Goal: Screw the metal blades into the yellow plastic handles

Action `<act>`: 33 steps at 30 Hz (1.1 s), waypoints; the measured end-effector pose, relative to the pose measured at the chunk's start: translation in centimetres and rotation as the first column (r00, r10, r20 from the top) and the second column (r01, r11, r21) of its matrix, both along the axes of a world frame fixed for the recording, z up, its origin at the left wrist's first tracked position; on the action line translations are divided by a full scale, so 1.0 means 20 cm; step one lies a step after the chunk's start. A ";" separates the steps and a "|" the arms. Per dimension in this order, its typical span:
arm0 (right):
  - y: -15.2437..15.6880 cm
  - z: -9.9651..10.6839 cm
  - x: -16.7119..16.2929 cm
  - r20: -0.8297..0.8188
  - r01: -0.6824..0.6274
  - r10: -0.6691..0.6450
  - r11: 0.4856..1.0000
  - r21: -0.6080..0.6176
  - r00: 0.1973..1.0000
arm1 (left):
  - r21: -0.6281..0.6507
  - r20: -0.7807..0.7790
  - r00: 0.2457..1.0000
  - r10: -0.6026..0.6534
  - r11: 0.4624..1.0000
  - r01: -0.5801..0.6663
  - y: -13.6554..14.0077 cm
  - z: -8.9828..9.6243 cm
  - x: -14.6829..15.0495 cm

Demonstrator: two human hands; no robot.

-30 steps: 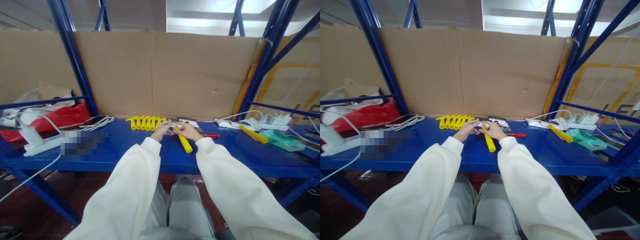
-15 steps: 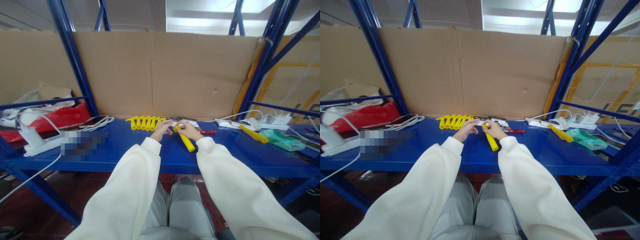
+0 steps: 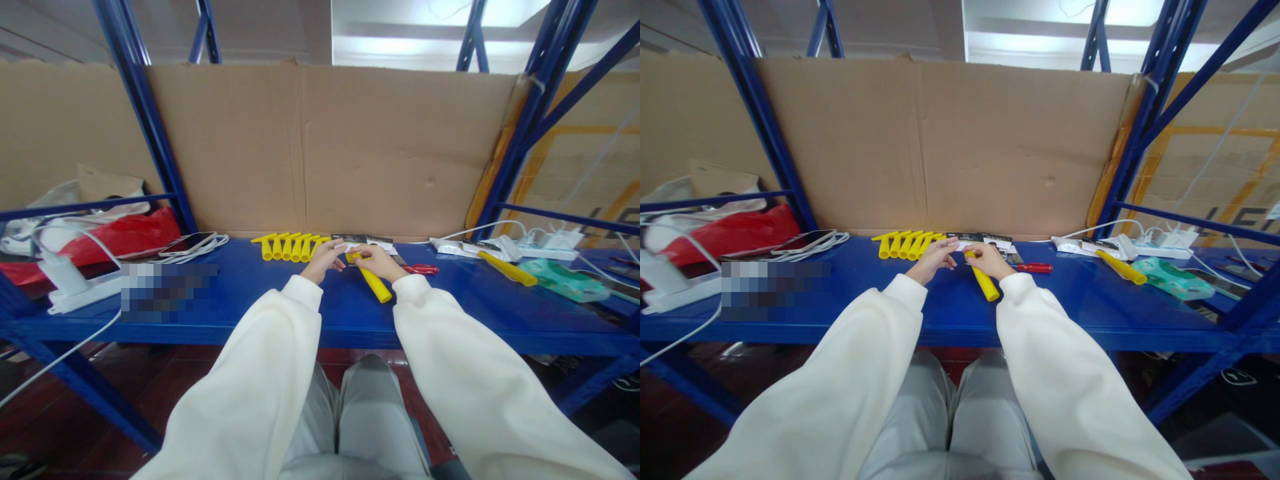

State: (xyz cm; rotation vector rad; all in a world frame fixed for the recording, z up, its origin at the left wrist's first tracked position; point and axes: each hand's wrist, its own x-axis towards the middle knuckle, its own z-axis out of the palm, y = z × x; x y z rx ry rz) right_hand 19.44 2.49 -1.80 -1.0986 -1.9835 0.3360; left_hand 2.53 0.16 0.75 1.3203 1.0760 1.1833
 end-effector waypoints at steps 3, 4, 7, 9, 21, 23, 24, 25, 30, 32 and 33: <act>0.00 0.00 0.00 -0.004 0.002 -0.002 1.000 -0.007 1.000 | 0.005 -0.017 1.000 -0.003 1.000 0.003 0.00 0.00 0.00; 0.00 0.00 0.00 -0.008 0.004 -0.004 1.000 -0.004 1.000 | 0.006 -0.021 1.000 -0.003 1.000 0.003 0.00 0.00 0.00; 0.01 0.00 0.00 -0.026 0.013 -0.013 1.000 0.000 1.000 | 0.022 -0.037 0.999 -0.014 1.000 0.015 0.00 0.00 0.00; 0.01 0.00 0.00 -0.030 0.018 -0.018 1.000 0.002 0.999 | 0.040 -0.047 0.999 -0.028 0.999 0.030 -0.01 0.00 0.00; -0.07 0.13 -0.03 0.333 0.292 -0.315 0.949 0.119 0.889 | 0.107 0.036 0.997 -0.075 0.992 0.071 0.00 0.00 0.00; -0.10 0.19 -0.03 0.385 0.347 -0.372 0.928 0.137 0.844 | 0.129 0.065 0.994 -0.091 0.988 0.082 -0.01 0.00 0.00; -0.12 0.23 -0.03 0.406 0.371 -0.399 0.916 0.149 0.822 | 0.133 0.077 0.993 -0.093 0.988 0.083 -0.01 0.01 0.00; -0.13 0.27 -0.01 0.426 0.389 -0.418 0.908 0.157 0.802 | 0.130 0.089 0.992 -0.089 0.989 0.076 -0.01 0.01 0.00; -0.17 0.48 0.20 0.491 0.535 -0.554 0.822 0.196 0.672 | 0.103 0.123 0.991 -0.052 0.994 0.039 -0.01 0.01 0.00; -0.17 0.55 0.35 0.496 0.611 -0.620 0.764 0.206 0.608 | 0.101 0.113 0.992 -0.059 0.994 0.047 -0.01 0.01 0.00; -0.17 0.57 0.45 0.497 0.639 -0.650 0.736 0.224 0.575 | 0.099 0.105 0.993 -0.062 0.994 0.051 0.00 0.01 0.00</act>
